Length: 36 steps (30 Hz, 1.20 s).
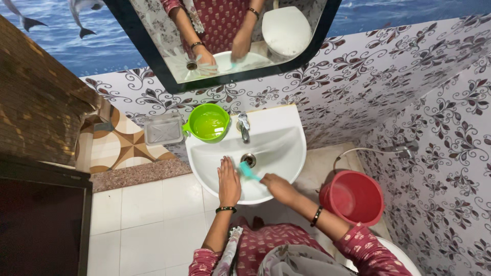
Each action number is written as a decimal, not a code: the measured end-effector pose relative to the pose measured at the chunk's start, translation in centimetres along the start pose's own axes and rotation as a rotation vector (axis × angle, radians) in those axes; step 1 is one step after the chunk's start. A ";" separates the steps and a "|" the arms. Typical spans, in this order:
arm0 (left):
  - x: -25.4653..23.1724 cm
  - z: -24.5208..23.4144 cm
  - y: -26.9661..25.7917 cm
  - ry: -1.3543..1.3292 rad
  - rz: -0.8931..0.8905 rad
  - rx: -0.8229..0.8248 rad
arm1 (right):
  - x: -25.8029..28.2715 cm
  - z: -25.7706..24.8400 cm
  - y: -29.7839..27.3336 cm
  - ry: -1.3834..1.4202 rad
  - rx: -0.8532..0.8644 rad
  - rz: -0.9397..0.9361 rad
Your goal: The person scrubs the interior of a white bathroom sink using a blue brush. They repeatedly scrub the basin and faucet area while water runs from the tap, rinsing the surface throughout the process.
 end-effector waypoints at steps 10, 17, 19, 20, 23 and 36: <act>1.0 0.6 0.1 -0.038 -0.014 -0.020 | 3.5 1.2 2.1 0.002 0.018 0.112; 1.1 0.3 -0.1 -0.117 -0.006 -0.007 | 0.5 0.2 3.1 0.026 0.114 0.117; 1.0 0.2 0.0 -0.123 -0.003 0.021 | -1.2 -1.6 1.5 -0.068 0.197 0.148; 0.9 0.2 0.0 -0.125 0.000 0.032 | -1.9 -2.4 0.7 -0.119 0.180 0.137; 1.0 0.2 -0.1 -0.124 0.016 0.035 | -0.5 -0.5 1.1 -0.047 0.142 0.128; 0.4 0.2 -0.4 -0.041 0.111 0.046 | 2.9 -0.1 -0.8 -0.153 0.065 -0.013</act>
Point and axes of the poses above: each hand's wrist, its own y-axis towards the middle knuckle, its own z-axis out of the palm, x = y × z, the point moved 1 cm from there along y, towards the middle knuckle, and after that the axes turned 8 degrees about -x, right-handed, at the moved point
